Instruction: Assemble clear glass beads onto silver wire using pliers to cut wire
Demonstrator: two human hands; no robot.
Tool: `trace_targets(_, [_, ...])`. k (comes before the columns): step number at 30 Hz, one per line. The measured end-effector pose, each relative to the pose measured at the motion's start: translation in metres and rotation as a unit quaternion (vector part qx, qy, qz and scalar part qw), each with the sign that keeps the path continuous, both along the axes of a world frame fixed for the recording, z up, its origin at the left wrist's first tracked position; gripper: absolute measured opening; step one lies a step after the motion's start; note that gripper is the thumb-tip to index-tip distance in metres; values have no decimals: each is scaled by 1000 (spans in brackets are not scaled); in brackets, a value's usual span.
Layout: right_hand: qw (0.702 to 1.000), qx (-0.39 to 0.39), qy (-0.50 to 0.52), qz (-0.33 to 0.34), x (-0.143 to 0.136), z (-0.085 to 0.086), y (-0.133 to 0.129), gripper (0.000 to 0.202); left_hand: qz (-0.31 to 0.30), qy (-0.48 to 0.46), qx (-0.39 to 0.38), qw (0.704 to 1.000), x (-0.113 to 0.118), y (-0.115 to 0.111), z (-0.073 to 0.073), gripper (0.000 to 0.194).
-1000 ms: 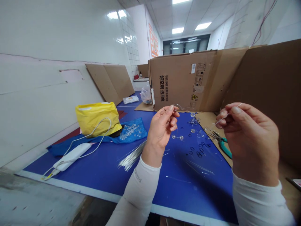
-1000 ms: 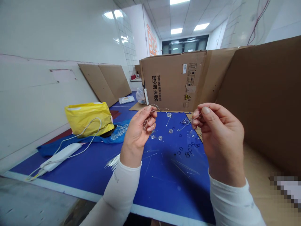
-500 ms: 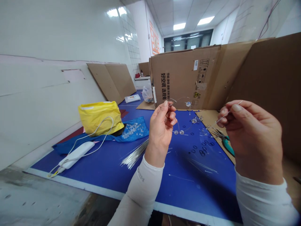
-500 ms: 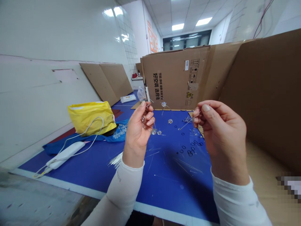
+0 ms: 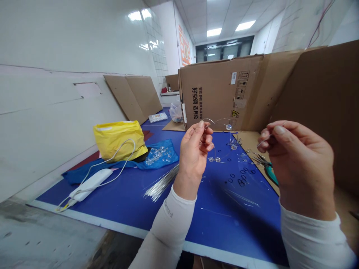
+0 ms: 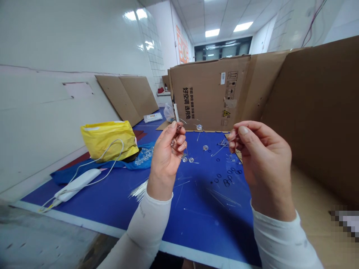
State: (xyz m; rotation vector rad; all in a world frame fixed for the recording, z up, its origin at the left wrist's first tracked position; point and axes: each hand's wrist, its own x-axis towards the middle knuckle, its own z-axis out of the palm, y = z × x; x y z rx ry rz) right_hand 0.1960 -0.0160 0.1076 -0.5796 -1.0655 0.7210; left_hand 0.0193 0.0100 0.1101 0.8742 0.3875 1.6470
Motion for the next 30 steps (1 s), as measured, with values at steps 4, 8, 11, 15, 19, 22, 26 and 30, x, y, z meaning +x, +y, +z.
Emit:
trace_targets(4, [1000, 0, 2, -5, 0, 0, 1, 4, 5, 5, -3, 1000, -1, 2, -1, 16])
trace_targets(8, [1000, 6, 3, -10, 1, -1, 2, 4, 1, 5, 2, 1000, 0, 2, -1, 16])
trace_targets(11, [1000, 2, 7, -8, 1, -1, 3, 5, 7, 9, 2, 1000, 0, 2, 0, 15])
trace_targets(15, [1000, 5, 6, -8, 2, -2, 5, 4, 14, 38, -4, 999, 1, 0, 1, 15])
trace_targets(19, [1000, 15, 0, -13, 2, -3, 7, 3, -1, 94, -8, 996, 1, -2, 0, 18])
trace_targets(22, [999, 25, -2, -22, 3, -2, 7, 4, -16, 126, 0, 992, 2, -1, -1, 21])
trace_targets(26, [999, 25, -10, -36, 5, 1, 2, 5, -26, 152, 7, 988, 2, -1, -2, 19])
trace_targets(30, [999, 24, -14, -35, 5, 2, -1, 7, -32, 187, 6, 982, 3, -1, -2, 19])
